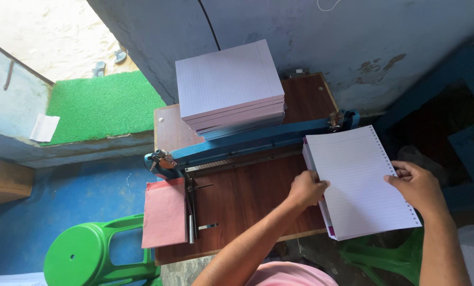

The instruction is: The person inserts lined paper sheets into a manual binding machine, then places a printed cover sheet on top to form a notebook. They repeat this process multiple times, stacking the finished notebooks on the table.

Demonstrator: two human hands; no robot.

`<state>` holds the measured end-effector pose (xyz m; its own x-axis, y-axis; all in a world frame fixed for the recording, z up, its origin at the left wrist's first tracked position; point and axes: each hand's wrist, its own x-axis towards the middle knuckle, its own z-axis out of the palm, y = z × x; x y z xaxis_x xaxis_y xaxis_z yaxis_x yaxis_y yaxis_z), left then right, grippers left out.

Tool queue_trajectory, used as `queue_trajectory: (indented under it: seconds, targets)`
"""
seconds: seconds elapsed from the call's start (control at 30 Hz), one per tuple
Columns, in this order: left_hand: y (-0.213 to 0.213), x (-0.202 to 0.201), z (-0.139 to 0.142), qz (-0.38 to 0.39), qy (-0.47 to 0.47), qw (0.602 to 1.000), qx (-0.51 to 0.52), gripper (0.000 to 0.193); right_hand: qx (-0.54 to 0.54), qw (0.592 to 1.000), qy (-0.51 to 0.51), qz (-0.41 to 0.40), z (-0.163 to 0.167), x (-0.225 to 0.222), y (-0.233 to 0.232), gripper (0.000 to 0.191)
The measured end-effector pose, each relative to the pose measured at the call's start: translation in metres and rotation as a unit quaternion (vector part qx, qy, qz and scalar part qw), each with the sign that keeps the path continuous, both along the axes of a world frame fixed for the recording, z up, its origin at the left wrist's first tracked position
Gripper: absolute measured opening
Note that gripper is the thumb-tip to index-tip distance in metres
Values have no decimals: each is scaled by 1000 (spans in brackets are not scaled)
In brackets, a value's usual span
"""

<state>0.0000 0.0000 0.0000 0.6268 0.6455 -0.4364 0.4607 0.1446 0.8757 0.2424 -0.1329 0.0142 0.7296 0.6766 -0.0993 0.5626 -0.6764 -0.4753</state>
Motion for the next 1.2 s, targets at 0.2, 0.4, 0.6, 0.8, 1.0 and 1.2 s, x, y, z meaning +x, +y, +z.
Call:
queue_trajectory:
  seconds: [0.2,0.4,0.6,0.8,1.0,1.2]
  targets:
    - [4,-5,3,-29,15,997,66,30,-6,1000,9,0,-4,2,-4,50]
    - [1,-15,7,-31,45,990,132,37,-10,1000,19,1,-10,5,-5,54]
    - [-27,-9,-3,77,-74,983,-151,64,13,995,94,-40,-21,16,-4,81]
    - [-60,10,7,142,-150,903,-377,80,-10,945,319,-69,-18,28,-1,109]
    - [-68,19,33,176,-67,891,-412,98,-42,938,338,-66,-10,21,0,112]
    - [-57,10,27,107,-76,910,-393,94,-85,945,311,-49,0,14,3,105]
